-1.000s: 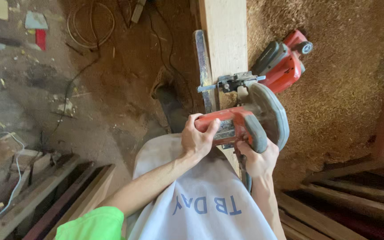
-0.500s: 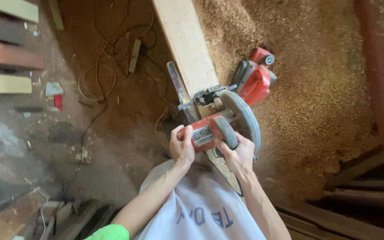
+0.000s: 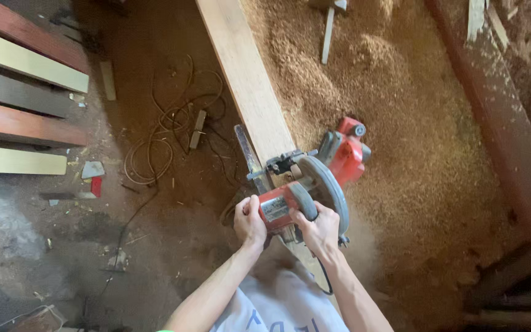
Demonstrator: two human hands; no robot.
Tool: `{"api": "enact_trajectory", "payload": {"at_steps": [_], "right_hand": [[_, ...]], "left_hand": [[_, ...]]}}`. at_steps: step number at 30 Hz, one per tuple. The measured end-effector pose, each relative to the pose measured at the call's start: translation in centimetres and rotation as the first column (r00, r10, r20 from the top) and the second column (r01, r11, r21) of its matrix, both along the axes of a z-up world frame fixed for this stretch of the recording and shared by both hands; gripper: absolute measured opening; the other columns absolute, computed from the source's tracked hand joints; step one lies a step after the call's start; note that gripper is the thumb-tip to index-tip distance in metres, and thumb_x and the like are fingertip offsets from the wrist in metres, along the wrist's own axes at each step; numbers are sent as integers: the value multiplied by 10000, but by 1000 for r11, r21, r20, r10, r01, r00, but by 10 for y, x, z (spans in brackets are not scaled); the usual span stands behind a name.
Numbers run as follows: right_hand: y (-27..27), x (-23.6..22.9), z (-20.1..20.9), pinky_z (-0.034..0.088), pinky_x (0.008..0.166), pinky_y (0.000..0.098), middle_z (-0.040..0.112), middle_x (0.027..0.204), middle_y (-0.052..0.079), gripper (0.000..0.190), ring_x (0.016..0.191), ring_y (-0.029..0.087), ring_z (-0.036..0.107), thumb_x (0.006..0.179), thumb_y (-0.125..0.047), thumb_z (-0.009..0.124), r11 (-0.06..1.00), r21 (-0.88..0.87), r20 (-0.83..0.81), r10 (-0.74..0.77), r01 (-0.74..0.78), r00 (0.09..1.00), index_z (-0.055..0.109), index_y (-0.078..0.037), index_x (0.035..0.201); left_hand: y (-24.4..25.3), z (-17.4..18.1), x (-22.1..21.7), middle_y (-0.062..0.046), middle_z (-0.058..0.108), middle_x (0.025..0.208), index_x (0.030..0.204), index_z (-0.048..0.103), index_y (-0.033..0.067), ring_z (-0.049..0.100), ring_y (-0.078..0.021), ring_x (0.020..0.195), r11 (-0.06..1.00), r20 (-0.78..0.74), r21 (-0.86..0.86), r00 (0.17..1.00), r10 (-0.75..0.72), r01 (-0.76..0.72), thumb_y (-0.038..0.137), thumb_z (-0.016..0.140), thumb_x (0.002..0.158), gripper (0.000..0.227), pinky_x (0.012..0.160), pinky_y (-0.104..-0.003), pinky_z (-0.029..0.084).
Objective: The person uses a circular saw to cut a long wooden plank that is resting on a support beam. They guide the saw along the length of the plank, making multiple passes to complete the cut while sawdust accumulates on the floor.
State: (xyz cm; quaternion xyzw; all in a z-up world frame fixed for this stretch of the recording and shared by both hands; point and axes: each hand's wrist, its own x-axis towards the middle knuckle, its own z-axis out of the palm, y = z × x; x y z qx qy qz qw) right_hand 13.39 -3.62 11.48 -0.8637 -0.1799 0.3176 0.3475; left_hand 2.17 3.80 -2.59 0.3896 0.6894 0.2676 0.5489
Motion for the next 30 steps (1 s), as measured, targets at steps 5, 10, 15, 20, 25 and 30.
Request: {"api": "enact_trajectory", "payload": {"at_steps": [5,10,15,20,25,30], "right_hand": [[10,3,0,490,518,333,651,583,44,309,515,124,579,762,-332,772,1000,15,29,7,-8,1000,774,-40,864],[16,9,-6,510,542,315,686,592,55,313,535,123,625,766,-331,778,1000,18,61,22,-23,998,782,-35,866],[27,13,-6,514,556,322,698,607,60,313,550,124,635,778,-318,775,999,37,38,13,-14,999,784,-11,838],[38,16,-3,507,520,301,694,613,45,304,534,119,638,786,-309,776,997,75,0,-11,11,1000,771,-8,826],[49,19,-2,477,482,301,668,608,38,288,511,115,606,791,-293,774,996,81,-21,-33,35,999,765,-7,815],[59,26,-8,476,509,294,668,613,32,267,529,104,597,795,-274,771,994,106,11,-24,23,1000,765,-7,802]], "left_hand": [[11,14,4,-74,756,1005,1093,733,96,696,-221,945,997,-36,-77,999,6,-9,579,627,872,542,881,-374,514],[18,2,12,-93,745,1011,1073,730,69,692,-237,952,997,-8,-7,997,72,-72,591,618,893,564,886,-374,510],[26,-9,20,-111,745,1028,1054,727,51,691,-243,964,990,39,62,991,126,-128,564,633,893,546,883,-373,513],[36,-15,30,-133,743,1043,1025,734,48,695,-270,981,972,39,155,984,173,-177,551,633,909,527,894,-395,514],[46,-22,36,-156,721,1049,1015,739,53,685,-310,988,967,-16,203,987,163,-156,538,634,919,505,871,-424,510],[57,-20,42,-148,739,962,973,738,31,703,-310,904,946,17,280,986,165,-163,517,635,923,499,825,-427,526]]}}
